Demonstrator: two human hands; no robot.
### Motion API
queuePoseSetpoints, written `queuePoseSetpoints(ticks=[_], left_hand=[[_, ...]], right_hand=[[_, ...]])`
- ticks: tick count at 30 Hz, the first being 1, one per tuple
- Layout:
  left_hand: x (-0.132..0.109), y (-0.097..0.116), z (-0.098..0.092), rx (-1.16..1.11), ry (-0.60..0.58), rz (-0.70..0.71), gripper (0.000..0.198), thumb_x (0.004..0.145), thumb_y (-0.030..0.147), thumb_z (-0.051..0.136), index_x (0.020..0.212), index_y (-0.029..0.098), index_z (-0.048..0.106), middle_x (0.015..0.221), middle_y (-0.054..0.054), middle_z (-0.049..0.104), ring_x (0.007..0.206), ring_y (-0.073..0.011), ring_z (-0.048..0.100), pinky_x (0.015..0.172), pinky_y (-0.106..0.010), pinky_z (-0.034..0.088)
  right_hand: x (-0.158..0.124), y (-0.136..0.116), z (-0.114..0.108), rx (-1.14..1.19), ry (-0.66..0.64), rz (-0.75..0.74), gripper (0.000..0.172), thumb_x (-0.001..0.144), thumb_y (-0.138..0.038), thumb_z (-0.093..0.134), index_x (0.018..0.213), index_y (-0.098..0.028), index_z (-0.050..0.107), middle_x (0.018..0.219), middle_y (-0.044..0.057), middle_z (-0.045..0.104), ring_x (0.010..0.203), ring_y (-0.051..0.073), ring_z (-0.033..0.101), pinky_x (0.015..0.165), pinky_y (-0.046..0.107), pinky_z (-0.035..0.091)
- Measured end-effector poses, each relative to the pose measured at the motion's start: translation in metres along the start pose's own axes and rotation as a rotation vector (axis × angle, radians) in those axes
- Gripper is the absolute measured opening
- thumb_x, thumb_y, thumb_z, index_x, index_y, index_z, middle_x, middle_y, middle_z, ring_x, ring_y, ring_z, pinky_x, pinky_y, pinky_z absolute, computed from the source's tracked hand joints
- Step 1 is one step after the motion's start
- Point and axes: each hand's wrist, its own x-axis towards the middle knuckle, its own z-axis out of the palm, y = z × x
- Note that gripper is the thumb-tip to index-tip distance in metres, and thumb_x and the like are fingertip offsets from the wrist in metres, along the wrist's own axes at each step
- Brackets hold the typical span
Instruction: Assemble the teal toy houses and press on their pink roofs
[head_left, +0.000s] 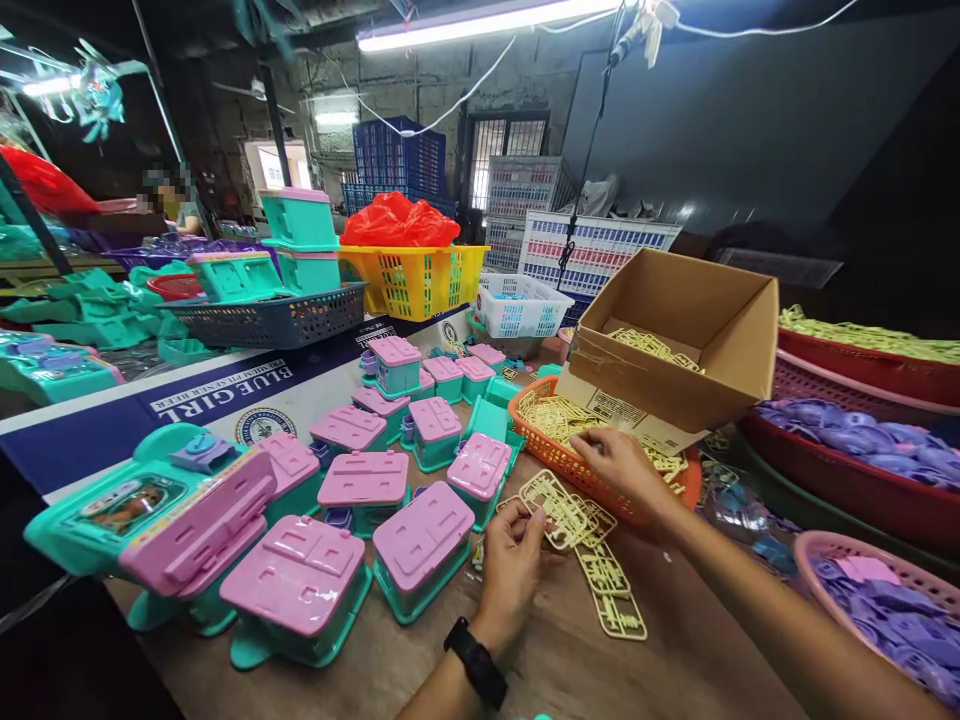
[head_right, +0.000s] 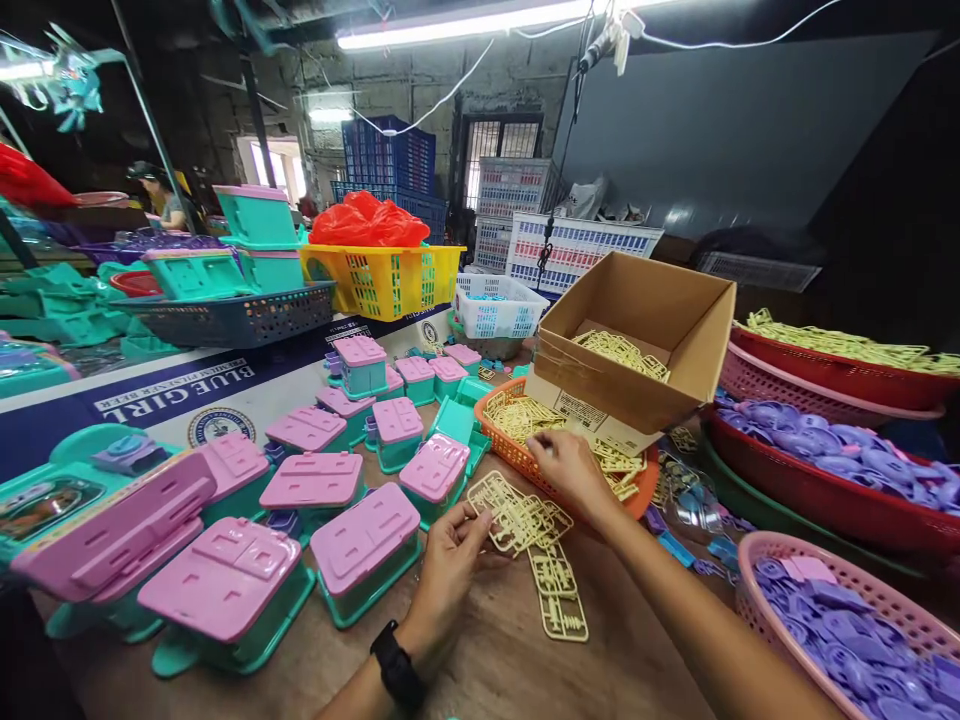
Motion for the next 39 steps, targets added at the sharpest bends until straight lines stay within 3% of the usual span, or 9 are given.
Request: queuePoseSetpoints(ticks=[3,8,13,17,22,27,31,36,39], left_hand=[[0.002,-0.004,0.001,-0.049,0.001,-0.079,0.083,0.026,0.079,0.089,0.069,0.015,0.06,0.063,-0.002,0.065,0.061,-0.0142,0.062,0.046,-0.021,0.051],[0.005,-0.013,-0.002,-0.078,-0.016,-0.128,0.087,0.025,0.074,0.093,0.082,0.013,0.068,0.066,-0.003,0.068,0.061,-0.0147,0.062,0.052,-0.026,0.057],[-0.001,-0.008,-0.002,-0.207,-0.059,-0.121,0.072,0.036,0.063,0.099,0.079,0.012,0.071,0.072,-0.004,0.07,0.068,-0.016,0.066,0.058,-0.026,0.058],[-0.008,0.001,0.0,-0.424,-0.075,-0.182,0.055,0.041,0.044,0.103,0.075,0.013,0.074,0.086,-0.005,0.073,0.083,-0.0173,0.069,0.073,-0.028,0.06],[-0.009,0.001,-0.001,-0.419,-0.101,-0.171,0.052,0.039,0.039,0.104,0.077,0.013,0.078,0.09,-0.008,0.077,0.089,-0.0191,0.071,0.083,-0.028,0.058],[-0.007,-0.007,-0.004,-0.265,-0.106,-0.128,0.054,0.043,0.044,0.102,0.08,0.011,0.079,0.092,-0.01,0.077,0.088,-0.019,0.07,0.083,-0.027,0.056],[-0.007,-0.008,-0.003,-0.255,-0.065,-0.18,0.058,0.035,0.045,0.104,0.076,0.012,0.078,0.088,-0.01,0.076,0.08,-0.0179,0.069,0.071,-0.025,0.056],[-0.008,-0.003,-0.002,-0.278,-0.104,-0.248,0.056,0.034,0.04,0.104,0.074,0.011,0.078,0.083,-0.009,0.075,0.077,-0.0178,0.07,0.073,-0.028,0.059],[-0.009,-0.001,-0.001,-0.295,-0.114,-0.27,0.056,0.032,0.038,0.105,0.072,0.011,0.078,0.081,-0.008,0.076,0.073,-0.017,0.07,0.07,-0.027,0.059]], right_hand=[[0.05,0.004,0.013,-0.089,0.101,0.181,0.023,0.097,-0.036,0.062,0.098,-0.014,0.071,0.108,0.014,0.07,0.101,0.025,0.063,0.09,0.039,0.049],[0.083,0.01,0.019,-0.021,0.07,0.34,0.028,0.097,-0.041,0.071,0.084,-0.017,0.066,0.087,0.003,0.067,0.083,0.019,0.065,0.08,0.035,0.054],[0.052,0.016,-0.004,0.253,0.054,0.209,0.044,0.095,-0.058,0.062,0.079,-0.017,0.062,0.074,0.001,0.063,0.066,0.016,0.059,0.065,0.029,0.05],[-0.02,0.012,-0.003,0.406,0.025,0.074,0.064,0.077,-0.083,0.055,0.076,-0.019,0.062,0.073,0.007,0.066,0.068,0.021,0.062,0.062,0.031,0.049],[-0.087,0.01,0.008,0.35,-0.121,0.0,0.066,0.084,-0.081,0.045,0.077,-0.019,0.068,0.076,0.008,0.069,0.072,0.023,0.065,0.066,0.032,0.053],[-0.068,0.049,-0.048,0.03,-0.044,0.018,0.027,0.083,-0.041,0.059,0.087,-0.02,0.076,0.088,0.009,0.072,0.082,0.025,0.063,0.075,0.034,0.047],[-0.037,0.085,-0.075,-0.15,-0.063,0.083,0.014,0.064,-0.016,0.068,0.072,-0.023,0.077,0.082,0.008,0.073,0.08,0.026,0.064,0.072,0.032,0.044],[-0.025,0.098,-0.067,-0.105,-0.042,0.063,0.005,0.067,-0.025,0.076,0.063,-0.024,0.074,0.076,0.007,0.072,0.08,0.025,0.065,0.076,0.03,0.046],[-0.03,0.099,-0.07,-0.017,0.054,0.099,0.027,0.075,-0.048,0.074,0.066,-0.022,0.074,0.076,0.009,0.073,0.08,0.028,0.065,0.073,0.032,0.047]])
